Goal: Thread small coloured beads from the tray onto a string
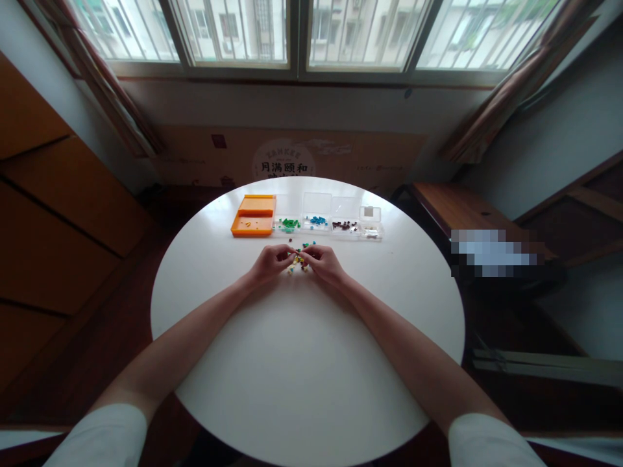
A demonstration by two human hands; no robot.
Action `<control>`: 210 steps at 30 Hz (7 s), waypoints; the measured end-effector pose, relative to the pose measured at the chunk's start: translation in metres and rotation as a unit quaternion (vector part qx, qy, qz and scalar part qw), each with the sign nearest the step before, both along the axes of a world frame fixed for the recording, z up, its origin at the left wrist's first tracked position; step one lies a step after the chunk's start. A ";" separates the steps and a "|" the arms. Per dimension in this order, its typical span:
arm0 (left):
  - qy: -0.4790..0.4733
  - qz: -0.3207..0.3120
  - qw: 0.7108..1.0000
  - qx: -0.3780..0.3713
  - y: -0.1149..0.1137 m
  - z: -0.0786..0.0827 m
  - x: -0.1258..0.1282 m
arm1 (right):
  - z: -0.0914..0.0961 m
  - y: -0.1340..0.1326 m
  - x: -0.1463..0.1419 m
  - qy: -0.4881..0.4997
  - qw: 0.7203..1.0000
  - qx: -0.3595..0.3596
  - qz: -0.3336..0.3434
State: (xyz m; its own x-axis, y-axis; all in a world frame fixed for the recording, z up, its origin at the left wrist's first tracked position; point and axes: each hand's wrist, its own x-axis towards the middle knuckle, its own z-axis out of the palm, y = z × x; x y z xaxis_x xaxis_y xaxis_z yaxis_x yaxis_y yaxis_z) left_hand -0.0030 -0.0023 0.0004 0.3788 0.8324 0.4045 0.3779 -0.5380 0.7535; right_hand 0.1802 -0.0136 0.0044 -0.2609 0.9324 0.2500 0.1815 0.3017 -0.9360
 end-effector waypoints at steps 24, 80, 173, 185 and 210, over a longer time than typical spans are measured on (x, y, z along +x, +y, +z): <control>0.008 0.002 1.000 0.001 0.000 0.000 0.000 | -0.001 0.000 0.000 -0.002 1.000 -0.006 -0.002; 0.004 -0.001 1.000 0.002 0.000 0.000 0.000 | 0.000 0.000 0.000 -0.008 1.000 -0.003 0.001; -0.026 0.008 1.000 -0.002 -0.003 0.004 0.001 | 0.000 -0.001 -0.002 0.046 0.998 -0.035 0.008; -0.016 0.009 1.000 0.003 -0.002 0.003 0.000 | -0.001 0.000 -0.001 0.037 0.999 -0.029 0.002; 0.000 0.006 1.000 0.001 -0.001 0.000 0.000 | -0.001 0.000 -0.001 0.014 1.000 -0.011 -0.004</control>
